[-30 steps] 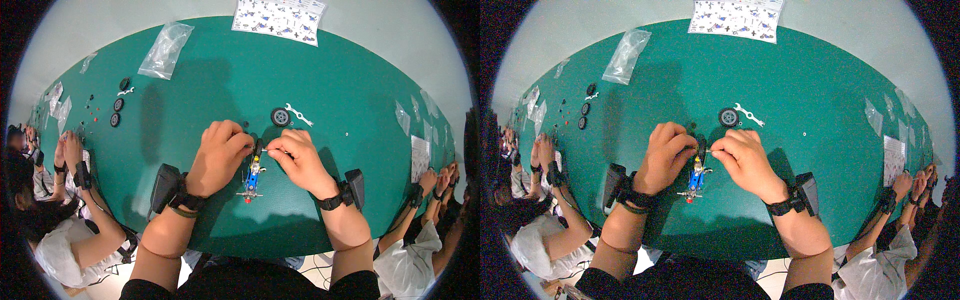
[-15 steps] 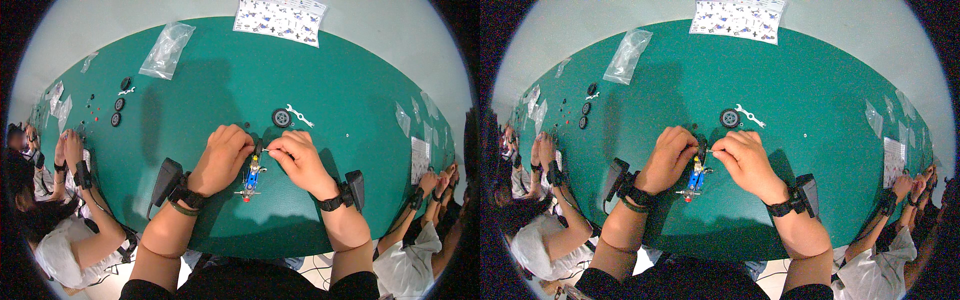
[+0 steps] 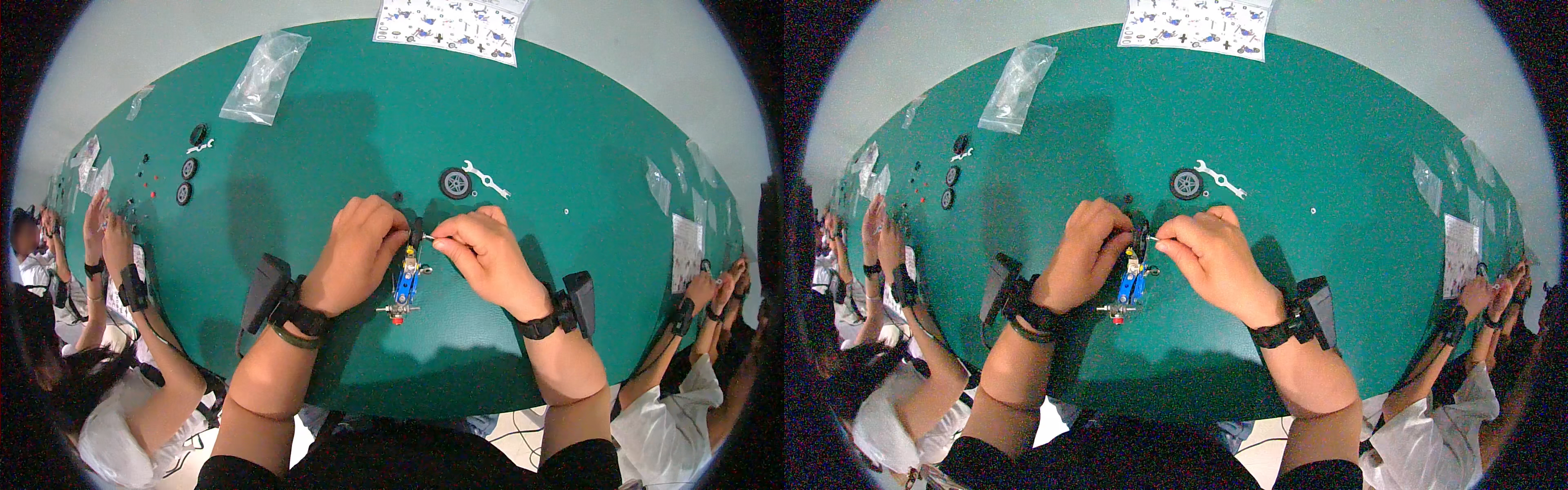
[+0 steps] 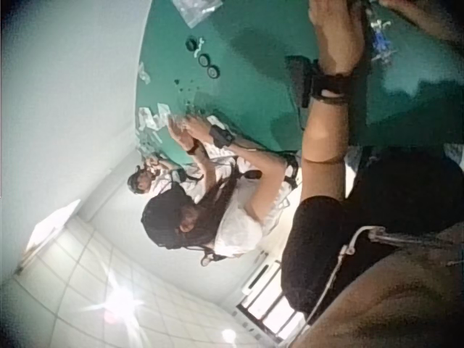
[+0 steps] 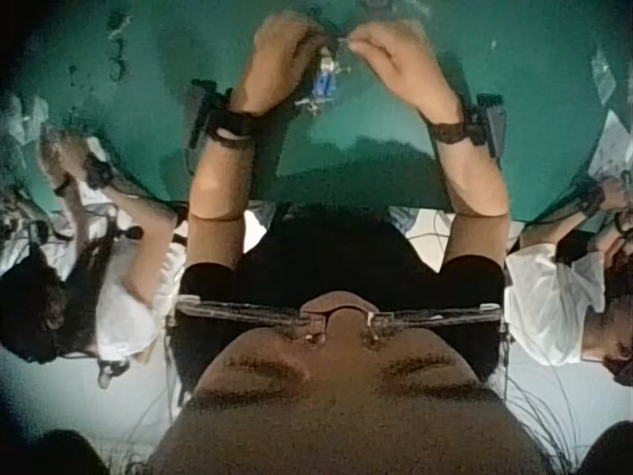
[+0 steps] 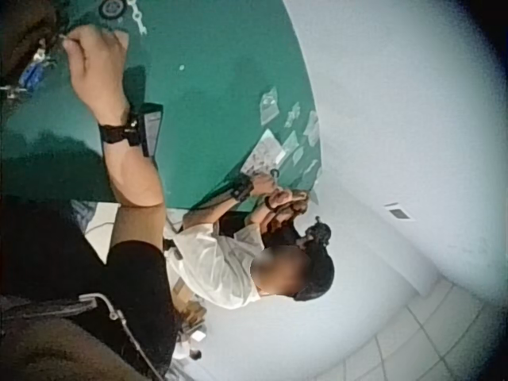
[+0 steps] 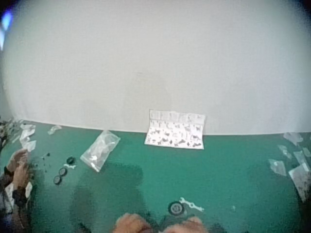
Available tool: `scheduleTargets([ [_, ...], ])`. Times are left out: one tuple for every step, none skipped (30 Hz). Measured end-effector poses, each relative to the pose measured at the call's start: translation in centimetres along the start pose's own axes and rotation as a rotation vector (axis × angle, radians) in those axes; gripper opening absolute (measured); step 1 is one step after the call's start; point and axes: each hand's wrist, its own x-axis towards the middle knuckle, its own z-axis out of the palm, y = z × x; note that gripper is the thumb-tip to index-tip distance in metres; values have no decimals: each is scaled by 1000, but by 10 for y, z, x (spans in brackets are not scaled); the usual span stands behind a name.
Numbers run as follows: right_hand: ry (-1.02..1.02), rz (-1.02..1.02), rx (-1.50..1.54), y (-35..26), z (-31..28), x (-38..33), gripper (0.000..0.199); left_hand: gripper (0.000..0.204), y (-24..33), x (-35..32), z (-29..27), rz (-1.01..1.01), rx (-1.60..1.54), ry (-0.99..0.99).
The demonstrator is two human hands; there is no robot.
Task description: The person assembles a toy motorcycle by inserting a wheel onto an axle, placing a nut over the axle, and tightening it with a wrench.
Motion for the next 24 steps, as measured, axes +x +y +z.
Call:
scheduleTargets([
  [0, 7, 5, 0, 0, 0, 11, 9, 0, 0, 0, -1, -2, -3],
  [-1, 10, 6, -1, -2, 1, 11, 9, 0, 1, 0, 5, -11, -4],
  [-14, 17, 4, -2, -3, 1, 11, 10, 0, 0, 0, 10, -19, -6],
  [-27, 24, 2, -3, -3, 1, 12, 10, -1, 0, 0, 7, -20, -8],
  [-29, 26, 5, -2, -2, 1, 12, 10, -3, 0, 1, 22, -13, -5],
  [-25, 18, 1, -1, -1, 1, 13, 10, -4, 0, 1, 39, -7, -2],
  [-21, 10, -3, -1, 0, 1, 13, 10, -4, 0, 0, 38, -9, -3],
  [-22, 11, -3, -1, 0, 0, 13, 11, -3, 1, -1, 28, -19, -16],
  [-21, 6, -11, 0, 0, 1, 13, 12, -3, 1, -2, 19, -27, -27],
  [-19, 0, -20, 0, 1, 1, 13, 12, -3, 0, -2, 18, -26, -25],
  [-21, -1, -20, 1, 2, 1, 13, 13, -3, -1, -1, 12, -40, -12],
  [-26, -5, -24, 2, 3, 1, 13, 14, -2, -2, 0, 4, -50, 3],
  [-32, -8, -28, 3, 3, 1, 13, 14, -2, -2, 0, 1, -46, 8],
  [-35, -14, -26, 2, 3, 1, 13, 15, -2, -2, 1, 8, -21, 9],
  [-49, 0, -26, 0, 1, 1, 14, 16, -2, -2, 2, 17, 1, 14],
  [-63, 14, -26, -1, -1, 1, 14, 16, -1, -2, 2, 16, 2, 21],
  [-67, 9, -29, -2, -2, 1, 14, 17, 0, -2, 2, 12, 4, 22],
  [-72, 15, -31, -2, -2, 2, 14, 17, 0, -1, 1, 7, 10, 21],
  [-76, 22, -34, -2, -2, 3, 14, 17, 1, -1, 1, 4, 14, 26],
  [-78, 15, -32, -2, -2, 4, 14, 16, 1, -2, 1, 14, 18, 37],
  [-74, 20, -32, -2, -2, 3, 14, 15, 1, -2, 2, 28, 15, 45],
  [-69, 25, -31, -2, -2, 4, 15, 15, -1, -2, 3, 28, 14, 47],
  [-70, 24, -32, -2, -2, 5, 15, 16, -3, -2, 4, 35, 24, 44],
  [-73, 30, -21, -2, -2, 4, 14, 16, -3, -2, 5, 42, 33, 39],
])
